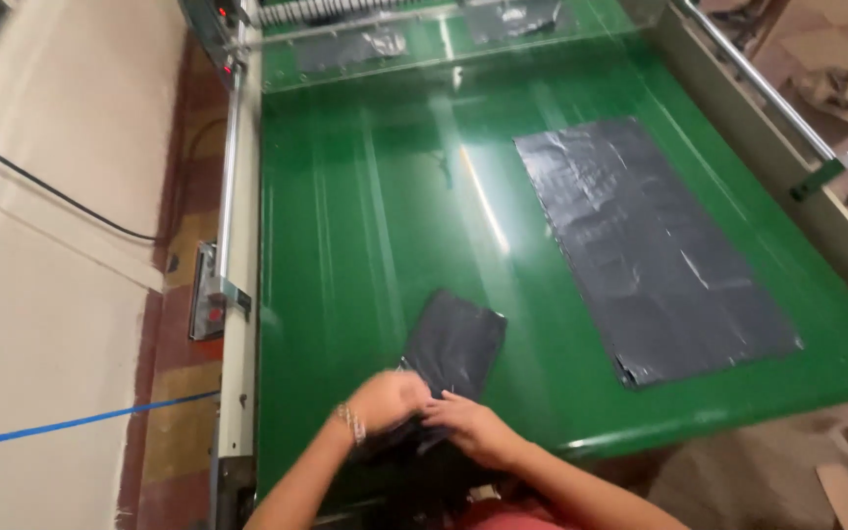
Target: Folding plastic bags coming off a conveyor belt and placing them into a storage crate.
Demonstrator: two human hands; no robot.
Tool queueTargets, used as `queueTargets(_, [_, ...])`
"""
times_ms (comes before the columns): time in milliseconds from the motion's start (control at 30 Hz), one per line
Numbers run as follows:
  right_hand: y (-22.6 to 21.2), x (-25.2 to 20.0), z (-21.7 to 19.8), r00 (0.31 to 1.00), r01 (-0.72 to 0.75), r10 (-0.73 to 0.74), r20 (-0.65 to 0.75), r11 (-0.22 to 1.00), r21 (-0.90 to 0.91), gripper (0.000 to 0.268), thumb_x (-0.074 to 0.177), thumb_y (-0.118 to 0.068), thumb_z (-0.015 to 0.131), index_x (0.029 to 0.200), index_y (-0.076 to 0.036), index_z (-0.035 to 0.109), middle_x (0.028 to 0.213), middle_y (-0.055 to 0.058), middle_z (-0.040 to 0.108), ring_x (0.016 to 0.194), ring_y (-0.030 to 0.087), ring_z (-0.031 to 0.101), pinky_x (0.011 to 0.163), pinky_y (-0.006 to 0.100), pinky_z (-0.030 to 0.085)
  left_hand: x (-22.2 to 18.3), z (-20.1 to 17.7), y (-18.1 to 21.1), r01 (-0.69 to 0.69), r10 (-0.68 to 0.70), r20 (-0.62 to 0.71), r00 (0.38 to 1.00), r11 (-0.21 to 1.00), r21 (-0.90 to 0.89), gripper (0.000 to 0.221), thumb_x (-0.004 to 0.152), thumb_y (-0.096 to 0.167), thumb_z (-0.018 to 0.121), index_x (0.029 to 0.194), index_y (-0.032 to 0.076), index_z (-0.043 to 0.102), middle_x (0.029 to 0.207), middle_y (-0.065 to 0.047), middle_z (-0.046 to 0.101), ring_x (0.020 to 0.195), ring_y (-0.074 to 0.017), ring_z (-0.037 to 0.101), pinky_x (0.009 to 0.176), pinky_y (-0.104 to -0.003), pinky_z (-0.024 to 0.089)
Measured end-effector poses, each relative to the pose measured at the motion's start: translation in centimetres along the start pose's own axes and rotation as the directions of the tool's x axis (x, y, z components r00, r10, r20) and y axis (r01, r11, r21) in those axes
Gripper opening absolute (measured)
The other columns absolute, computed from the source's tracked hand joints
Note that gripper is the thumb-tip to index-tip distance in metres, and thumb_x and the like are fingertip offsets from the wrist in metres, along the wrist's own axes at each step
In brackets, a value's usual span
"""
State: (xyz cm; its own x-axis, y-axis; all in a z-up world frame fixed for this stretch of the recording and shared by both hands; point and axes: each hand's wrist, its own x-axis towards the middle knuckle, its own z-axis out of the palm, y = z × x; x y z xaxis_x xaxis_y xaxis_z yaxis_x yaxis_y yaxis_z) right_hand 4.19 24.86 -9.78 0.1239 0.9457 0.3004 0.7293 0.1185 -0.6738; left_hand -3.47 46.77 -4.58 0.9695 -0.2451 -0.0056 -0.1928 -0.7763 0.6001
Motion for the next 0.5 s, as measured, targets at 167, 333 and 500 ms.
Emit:
queueTargets(167, [3.2,-1.1,0.1,0.605,-0.346,0.792,-0.081,0.353,0.869,0.028,0.097,-0.026,0.057,0.109,-0.004,0.071,0.108,0.002,0.069,0.098,0.013,0.06,0.09,0.029,0.05,3.1,1.5,-9.3,0.609,-0.608,0.313,0.729,0.369,-0.703,0.075,0.094,0.067,0.014,0.103,0.013,0.066,0.083,-0.002,0.06,0.076,-0.0125,0.056,0.083,-0.032,0.057])
queueTargets(333, [7.7,0.0,1.0,0.473,0.004,0.853,0.219,-0.251,0.968,0.035,0.098,-0.015,0.057,0.13,-0.003,0.056,0.122,0.017,0.067,0.107,0.03,0.069,0.099,0.049,0.054,4.9,3.1,-5.9,0.638,-0.666,-0.166,0.728,0.746,-0.191,0.039,0.093,0.054,0.054,0.089,0.018,0.068,0.084,-0.002,0.072,0.086,-0.0206,0.067,0.078,-0.037,0.052])
queueTargets(500, [4.2,-3.6,-7.1,0.556,-0.224,0.778,0.293,-0.2,0.954,0.007,0.091,-0.018,0.052,0.093,-0.012,0.055,0.101,0.016,0.071,0.091,0.031,0.07,0.082,0.039,0.058,5.0,3.8,-3.8,0.697,-0.646,-0.364,0.671,0.717,0.01,0.037,0.09,0.048,0.056,0.08,0.013,0.056,0.078,-0.02,0.069,0.079,-0.0476,0.063,0.069,-0.053,0.046])
